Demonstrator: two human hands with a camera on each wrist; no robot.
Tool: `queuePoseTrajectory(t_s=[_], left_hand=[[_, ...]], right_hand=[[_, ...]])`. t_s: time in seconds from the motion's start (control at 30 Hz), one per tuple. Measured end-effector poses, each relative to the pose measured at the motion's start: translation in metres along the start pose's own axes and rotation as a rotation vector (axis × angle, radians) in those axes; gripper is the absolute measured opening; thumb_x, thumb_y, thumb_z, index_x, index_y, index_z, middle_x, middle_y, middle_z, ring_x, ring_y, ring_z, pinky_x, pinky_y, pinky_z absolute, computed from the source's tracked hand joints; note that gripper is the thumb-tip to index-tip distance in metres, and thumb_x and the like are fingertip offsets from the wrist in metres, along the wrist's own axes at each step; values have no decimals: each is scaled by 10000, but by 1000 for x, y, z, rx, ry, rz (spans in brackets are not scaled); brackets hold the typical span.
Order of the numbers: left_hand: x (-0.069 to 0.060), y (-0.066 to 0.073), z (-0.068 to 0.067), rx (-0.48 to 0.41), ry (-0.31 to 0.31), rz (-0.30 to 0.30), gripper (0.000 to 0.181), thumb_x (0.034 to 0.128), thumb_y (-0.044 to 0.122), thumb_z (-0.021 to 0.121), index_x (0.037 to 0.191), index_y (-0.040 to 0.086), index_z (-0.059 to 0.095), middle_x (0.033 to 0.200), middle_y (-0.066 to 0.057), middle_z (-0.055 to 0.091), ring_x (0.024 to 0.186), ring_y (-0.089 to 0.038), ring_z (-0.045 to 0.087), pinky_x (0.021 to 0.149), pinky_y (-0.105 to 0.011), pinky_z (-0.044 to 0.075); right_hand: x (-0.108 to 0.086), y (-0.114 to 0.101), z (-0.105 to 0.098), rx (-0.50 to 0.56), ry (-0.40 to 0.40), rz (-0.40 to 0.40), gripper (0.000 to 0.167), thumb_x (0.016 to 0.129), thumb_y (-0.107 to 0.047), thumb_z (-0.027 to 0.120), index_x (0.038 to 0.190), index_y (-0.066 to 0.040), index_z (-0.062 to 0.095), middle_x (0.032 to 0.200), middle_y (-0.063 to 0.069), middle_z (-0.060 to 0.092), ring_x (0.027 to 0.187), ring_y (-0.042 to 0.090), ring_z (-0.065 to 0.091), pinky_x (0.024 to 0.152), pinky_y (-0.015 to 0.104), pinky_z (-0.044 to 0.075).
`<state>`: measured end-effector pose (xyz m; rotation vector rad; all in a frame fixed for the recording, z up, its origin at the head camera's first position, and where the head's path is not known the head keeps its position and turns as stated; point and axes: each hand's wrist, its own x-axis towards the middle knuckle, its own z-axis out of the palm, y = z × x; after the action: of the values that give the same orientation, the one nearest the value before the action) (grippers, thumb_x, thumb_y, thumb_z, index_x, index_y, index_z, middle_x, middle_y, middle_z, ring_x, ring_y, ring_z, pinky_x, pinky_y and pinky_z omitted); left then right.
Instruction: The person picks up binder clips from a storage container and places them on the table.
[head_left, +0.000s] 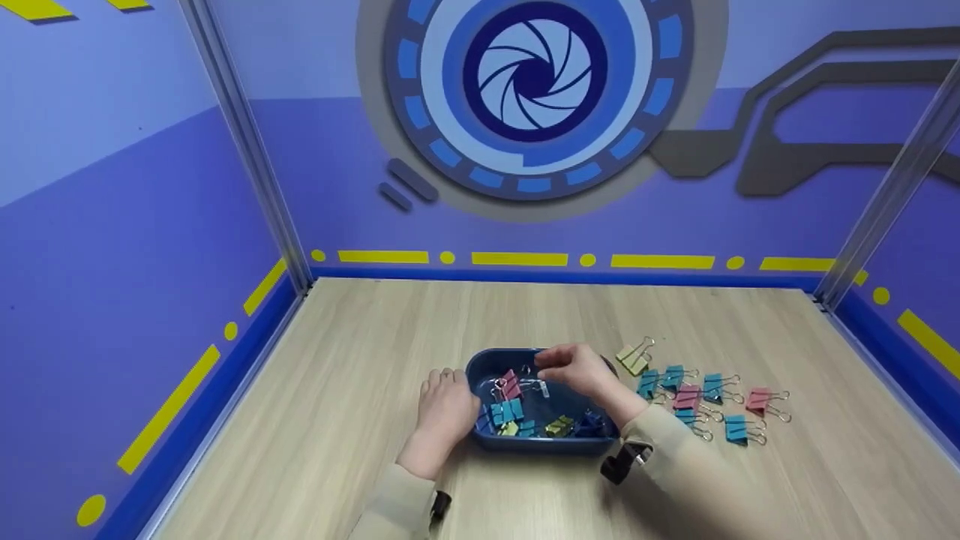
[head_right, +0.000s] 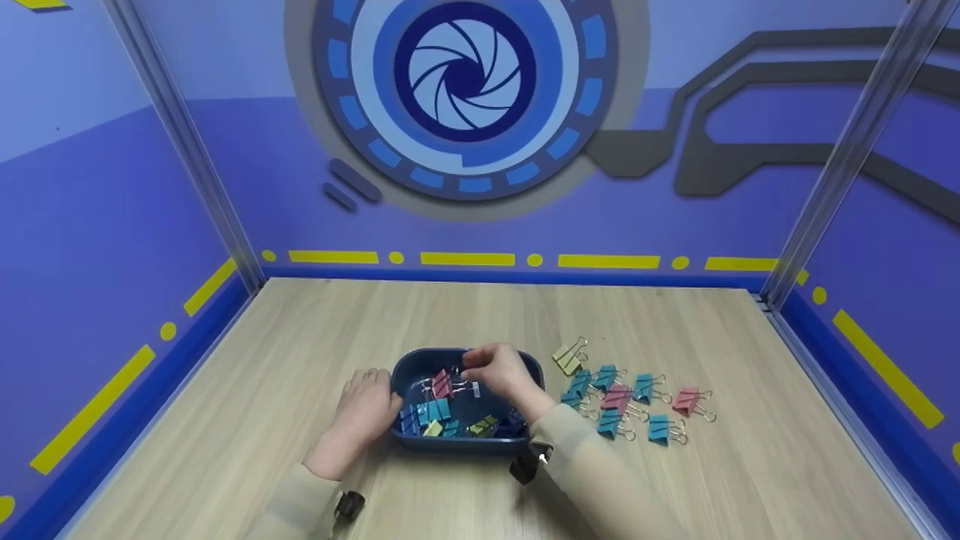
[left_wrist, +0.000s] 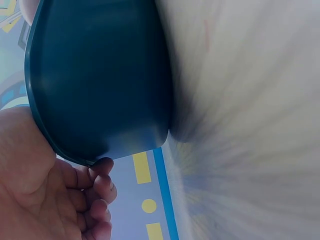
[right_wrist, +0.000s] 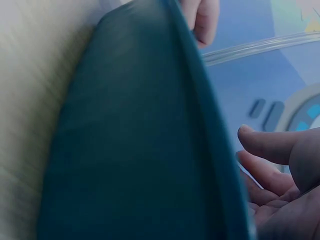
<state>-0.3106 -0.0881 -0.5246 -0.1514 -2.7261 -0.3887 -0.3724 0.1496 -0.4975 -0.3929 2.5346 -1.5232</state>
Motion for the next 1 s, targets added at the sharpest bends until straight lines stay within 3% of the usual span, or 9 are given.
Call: queuePoseTrajectory(t_s=[0.33, 0.73, 1.0], left_hand=[[1, 0, 1, 0, -1, -4, 231, 833, 151, 670, 965, -38, 648, 933, -182, 650, 943, -351, 564, 810, -452, 440], [2, 0, -1, -5, -39, -16, 266, 857, 161, 672, 1013, -53, 642, 966, -190, 652, 974, -357, 568, 847, -466, 446], [2, 0, 0, -9, -42, -18, 262, 859, 156, 665, 1015, -54, 641, 979, -196, 657, 981, -363, 566, 853, -469, 444]], right_hand=[[12, -2, 17, -32, -50, -13, 403, 881, -5, 730, 1274, 57, 668, 1282, 237, 690, 1155, 347, 688, 968, 420, 556], [22, -3, 28, -200, -33, -72, 242, 806, 18, 774, 1043, 66, 760, 1011, 193, 780, 937, 238, 727, 831, 373, 583], [25, -5, 31, -286, -12, -41, 142, 801, 3, 797, 943, 6, 791, 893, 112, 790, 764, 110, 658, 710, 290, 552]])
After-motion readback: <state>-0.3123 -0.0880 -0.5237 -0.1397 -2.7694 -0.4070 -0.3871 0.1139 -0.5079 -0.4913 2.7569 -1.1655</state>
